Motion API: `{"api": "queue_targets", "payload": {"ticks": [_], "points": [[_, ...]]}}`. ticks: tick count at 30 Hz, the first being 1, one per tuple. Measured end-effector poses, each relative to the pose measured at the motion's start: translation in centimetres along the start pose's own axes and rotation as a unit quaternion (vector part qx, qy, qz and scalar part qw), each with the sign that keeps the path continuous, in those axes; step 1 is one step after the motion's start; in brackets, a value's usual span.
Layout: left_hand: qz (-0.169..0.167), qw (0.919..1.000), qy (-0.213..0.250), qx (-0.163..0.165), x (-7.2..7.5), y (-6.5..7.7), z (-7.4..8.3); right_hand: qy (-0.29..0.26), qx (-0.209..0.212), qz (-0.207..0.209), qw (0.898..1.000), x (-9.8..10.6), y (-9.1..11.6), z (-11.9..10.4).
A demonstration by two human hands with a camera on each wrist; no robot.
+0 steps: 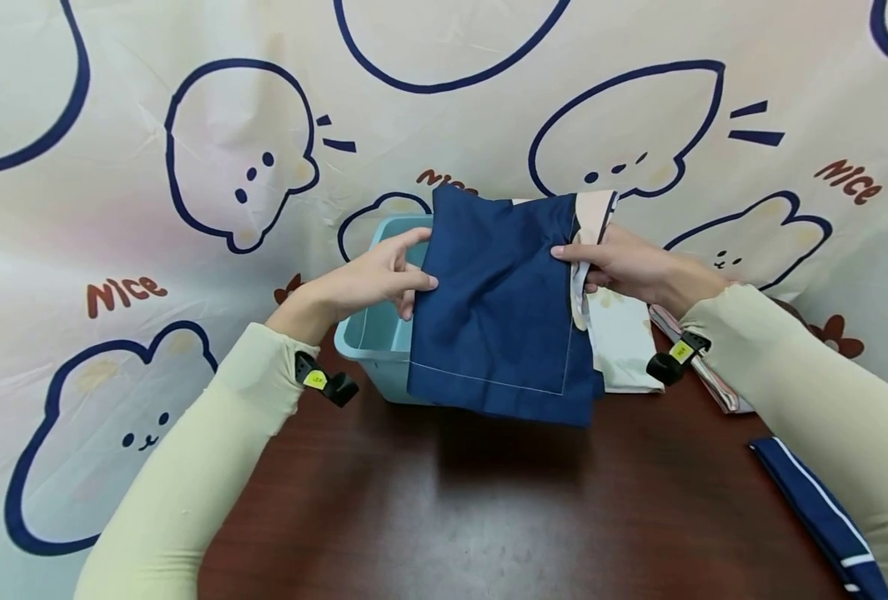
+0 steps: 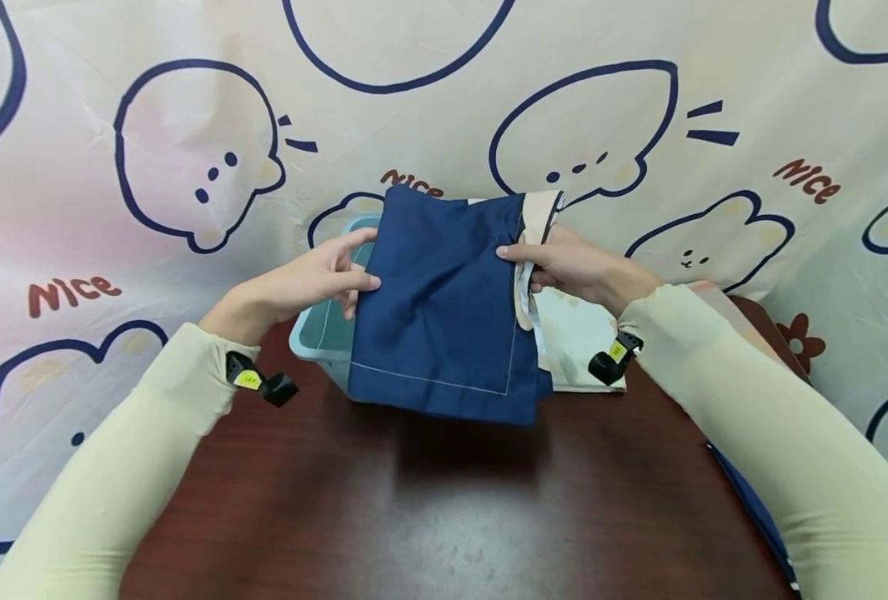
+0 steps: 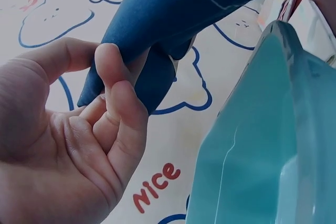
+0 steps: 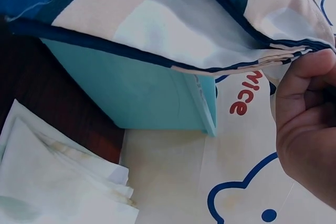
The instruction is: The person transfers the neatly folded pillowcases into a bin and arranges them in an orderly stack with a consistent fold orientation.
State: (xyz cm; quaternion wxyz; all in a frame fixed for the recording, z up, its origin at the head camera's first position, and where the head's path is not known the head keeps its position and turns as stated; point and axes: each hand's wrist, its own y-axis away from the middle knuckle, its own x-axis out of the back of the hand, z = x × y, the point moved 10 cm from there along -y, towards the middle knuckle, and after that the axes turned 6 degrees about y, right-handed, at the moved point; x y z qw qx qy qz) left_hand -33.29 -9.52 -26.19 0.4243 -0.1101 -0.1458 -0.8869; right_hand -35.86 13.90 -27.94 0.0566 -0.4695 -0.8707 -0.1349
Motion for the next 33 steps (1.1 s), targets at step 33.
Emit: {"api": "queue_targets", "payload": {"ticks": [33], "points": [[0.104,0.9945,-0.009,-0.013,6.1,1.3,0.6,0.055,0.014,0.05,0.997,-1.3,-4.9,-5.2]]}}
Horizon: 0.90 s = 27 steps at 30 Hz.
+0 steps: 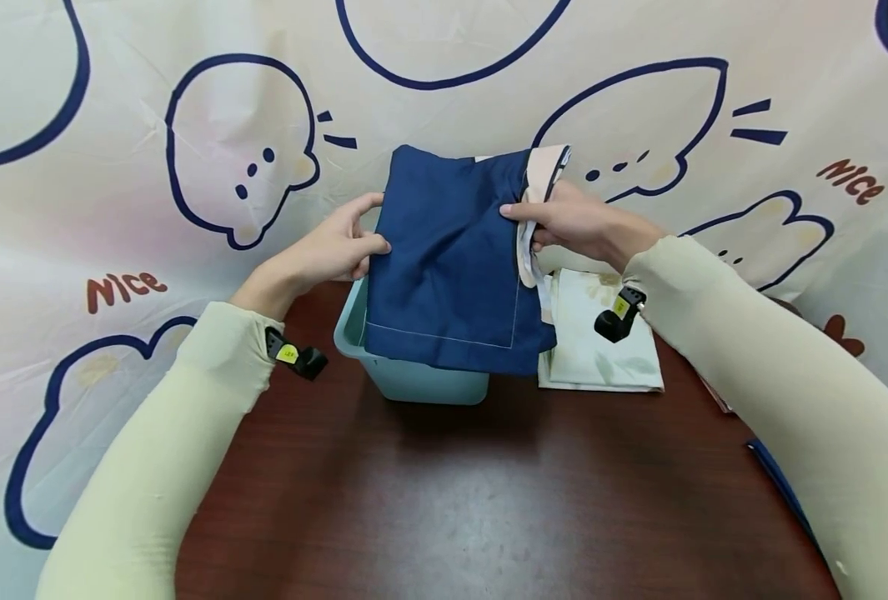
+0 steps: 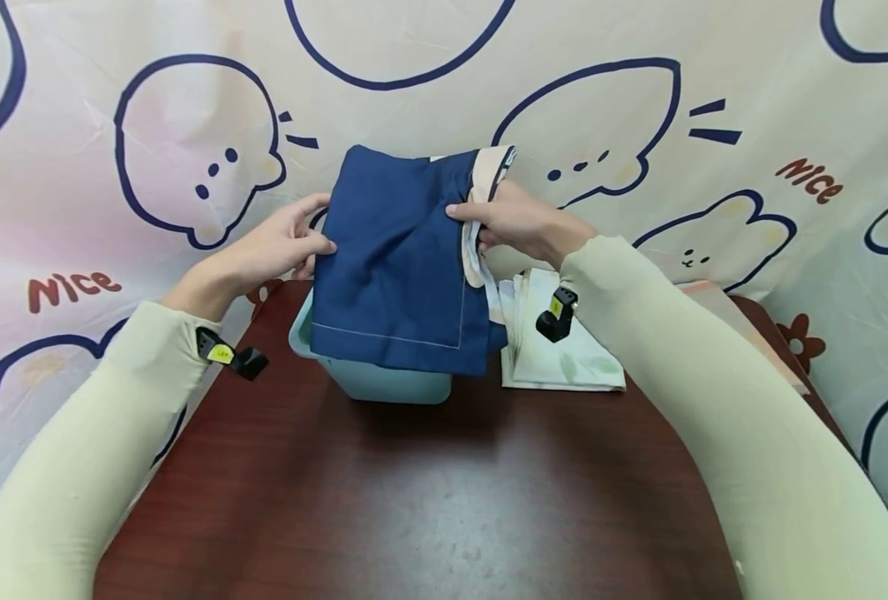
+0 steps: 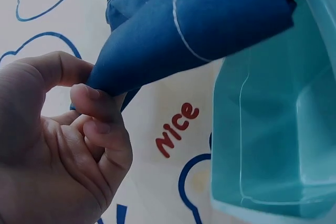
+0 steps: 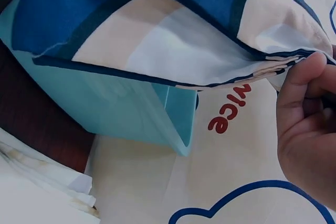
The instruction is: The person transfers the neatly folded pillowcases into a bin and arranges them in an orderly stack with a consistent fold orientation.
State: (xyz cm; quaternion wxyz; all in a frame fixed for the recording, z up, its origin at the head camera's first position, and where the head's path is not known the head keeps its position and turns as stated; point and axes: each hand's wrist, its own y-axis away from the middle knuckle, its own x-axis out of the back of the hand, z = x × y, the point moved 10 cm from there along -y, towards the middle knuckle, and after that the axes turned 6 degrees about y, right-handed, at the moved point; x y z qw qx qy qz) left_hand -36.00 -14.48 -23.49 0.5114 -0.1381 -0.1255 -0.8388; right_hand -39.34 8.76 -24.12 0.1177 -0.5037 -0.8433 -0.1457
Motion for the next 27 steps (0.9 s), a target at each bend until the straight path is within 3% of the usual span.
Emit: {"api": "queue_targets", "payload": {"ticks": [13,27], "points": [[0.035,0.9957,-0.082,-0.024,2.7,-0.1,0.3,-0.024,0.004,0.002,1.0,-1.8,-1.4,-0.6],[0.095,0.9867,-0.131,-0.018,5.4,0.6,0.7,-0.041,0.032,0.031,0.998,-3.3,-2.6,-2.3]]}}
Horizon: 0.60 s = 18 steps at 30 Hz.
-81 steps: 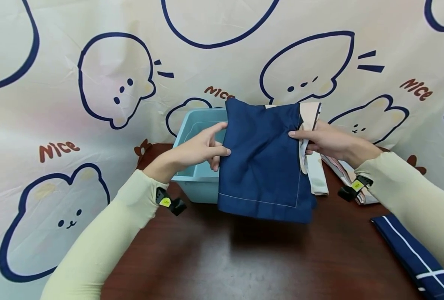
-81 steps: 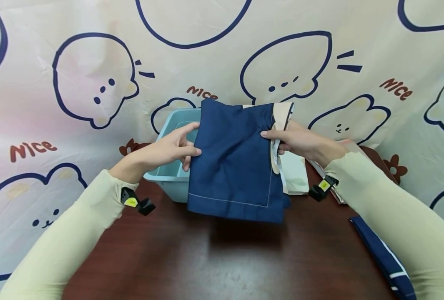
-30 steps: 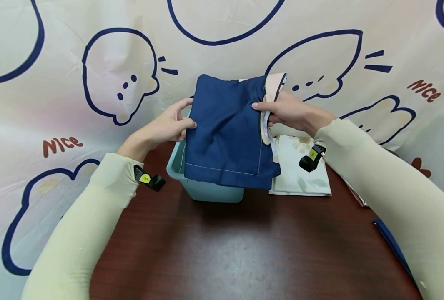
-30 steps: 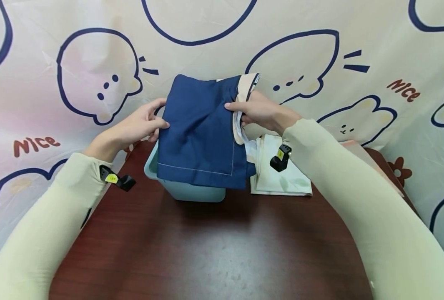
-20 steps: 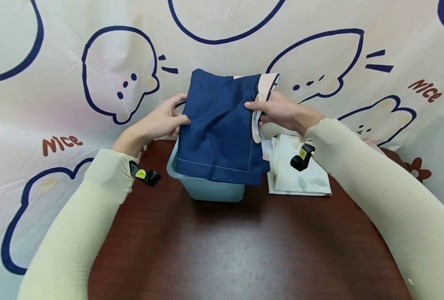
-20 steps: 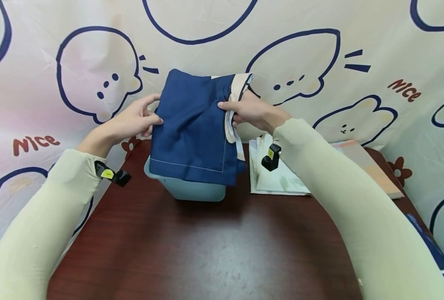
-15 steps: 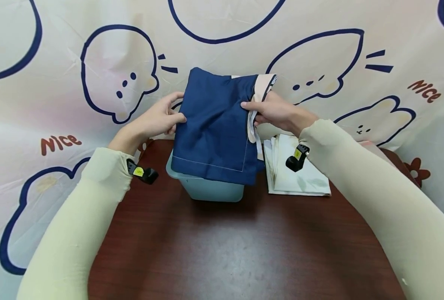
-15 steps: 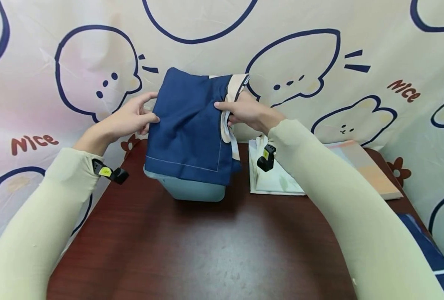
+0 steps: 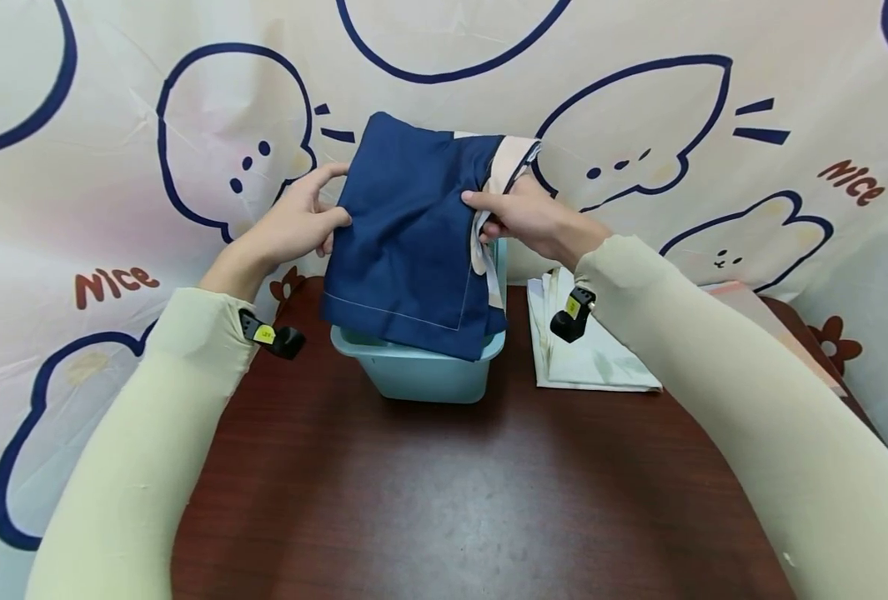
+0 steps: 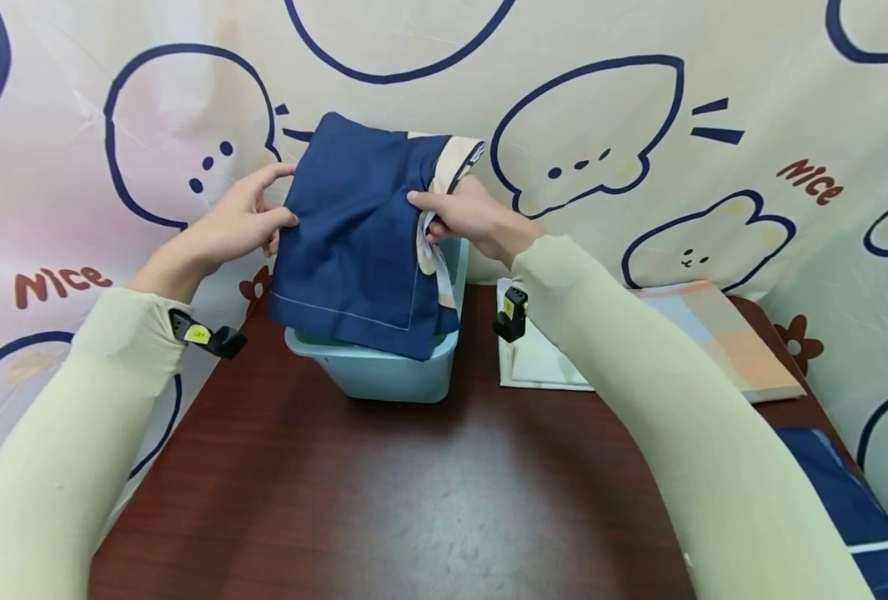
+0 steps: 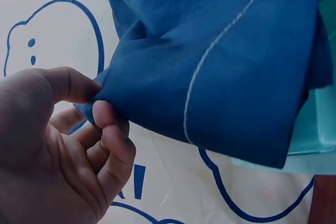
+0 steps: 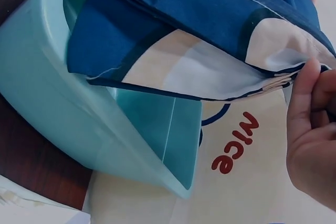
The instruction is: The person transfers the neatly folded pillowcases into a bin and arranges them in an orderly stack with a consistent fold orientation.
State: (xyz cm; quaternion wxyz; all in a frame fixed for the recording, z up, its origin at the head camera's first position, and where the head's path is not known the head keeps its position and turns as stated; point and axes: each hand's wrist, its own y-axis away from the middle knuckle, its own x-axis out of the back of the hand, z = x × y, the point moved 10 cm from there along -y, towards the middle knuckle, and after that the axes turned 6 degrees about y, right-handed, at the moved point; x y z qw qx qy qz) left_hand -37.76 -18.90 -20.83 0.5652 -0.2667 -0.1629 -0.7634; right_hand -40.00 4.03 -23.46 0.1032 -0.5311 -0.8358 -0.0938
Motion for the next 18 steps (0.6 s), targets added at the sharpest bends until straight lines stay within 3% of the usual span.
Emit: {"api": "queue_targets", "payload": {"ticks": [10,18], "points": [[0.005,0.9998,-0.019,0.003,0.3,-0.4,-0.1,0.027,-0.002,0.005,1.0,-0.4,-0.8,0.2],[-0.01,0.9992,-0.035,0.016,-1.0,-0.9,-0.7,0.039,-0.018,0.007,0.999,-0.3,-1.2,1.0]]}}
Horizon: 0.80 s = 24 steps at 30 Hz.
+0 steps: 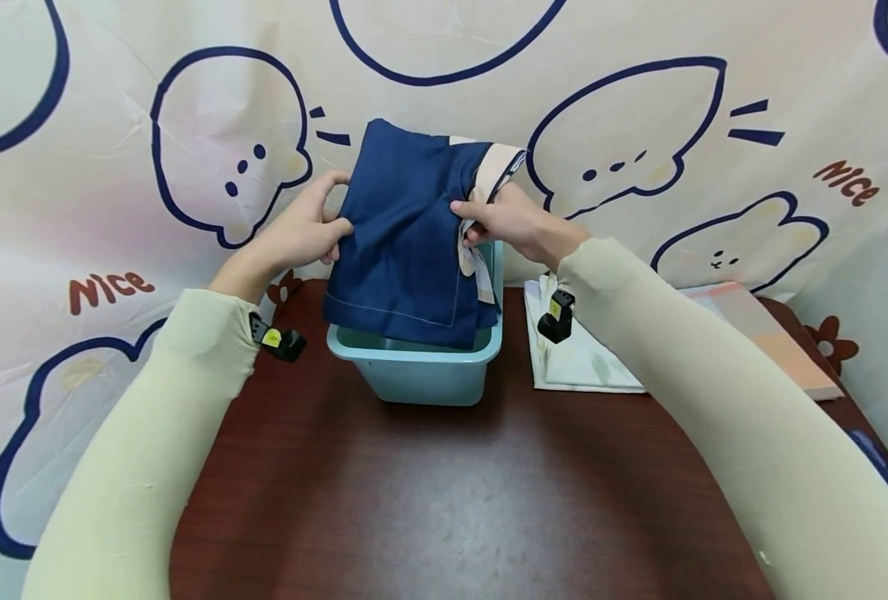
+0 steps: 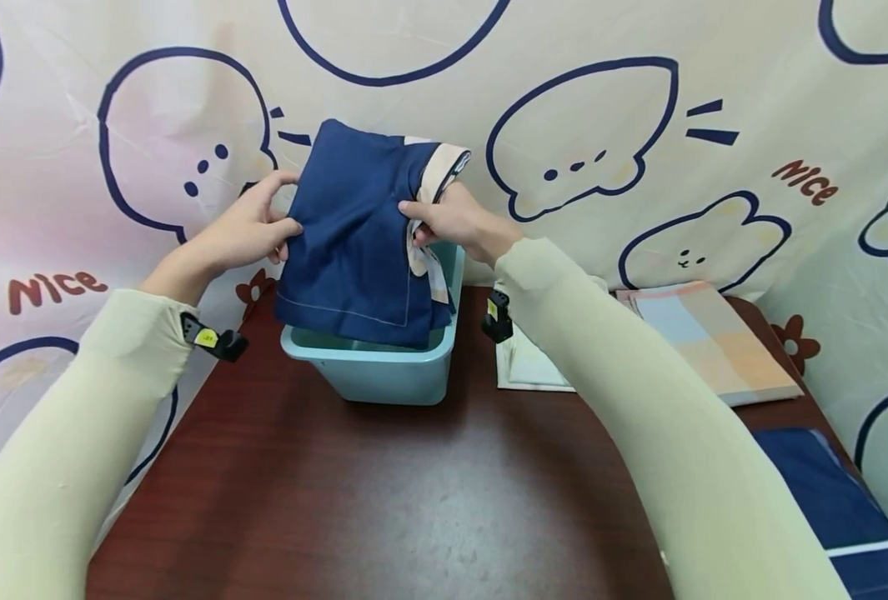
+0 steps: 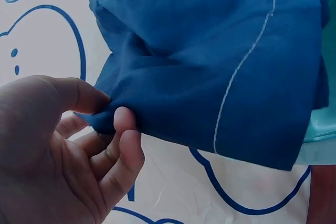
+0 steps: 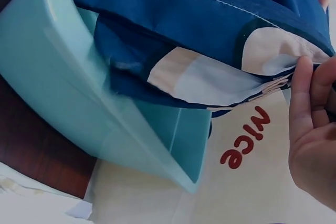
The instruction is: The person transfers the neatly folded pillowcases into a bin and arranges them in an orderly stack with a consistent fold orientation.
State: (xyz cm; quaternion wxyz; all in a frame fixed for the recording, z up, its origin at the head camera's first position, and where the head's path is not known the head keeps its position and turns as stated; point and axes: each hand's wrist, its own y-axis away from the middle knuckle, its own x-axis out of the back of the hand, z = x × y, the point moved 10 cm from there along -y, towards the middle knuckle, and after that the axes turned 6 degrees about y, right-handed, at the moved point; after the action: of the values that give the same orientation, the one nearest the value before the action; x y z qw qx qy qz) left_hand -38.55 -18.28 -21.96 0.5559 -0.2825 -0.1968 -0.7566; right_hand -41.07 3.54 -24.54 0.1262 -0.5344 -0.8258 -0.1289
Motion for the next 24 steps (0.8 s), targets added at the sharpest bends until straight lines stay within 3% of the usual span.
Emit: {"api": "queue_targets", "payload": {"ticks": [5,13,19,24], "points": [[-0.015,0.9998,-0.014,0.006,-0.6,0.0,-0.6,0.007,-0.015,-0.006,1.0,-0.6,-0.3,0.9],[-0.049,0.9984,0.006,0.028,-1.9,0.4,-1.8,0.021,-0.038,-0.034,0.998,-1.4,-0.3,2.8],[-0.043,0.9982,-0.003,0.043,-2.5,0.1,-2.6,0.024,-0.056,-0.025,0.998,-1.3,-0.4,4.2],[-0.04,0.9973,0.016,0.058,-3.0,-0.4,-3.3,0.022,-0.061,-0.014,0.998,-1.3,-0.9,4.7]]}}
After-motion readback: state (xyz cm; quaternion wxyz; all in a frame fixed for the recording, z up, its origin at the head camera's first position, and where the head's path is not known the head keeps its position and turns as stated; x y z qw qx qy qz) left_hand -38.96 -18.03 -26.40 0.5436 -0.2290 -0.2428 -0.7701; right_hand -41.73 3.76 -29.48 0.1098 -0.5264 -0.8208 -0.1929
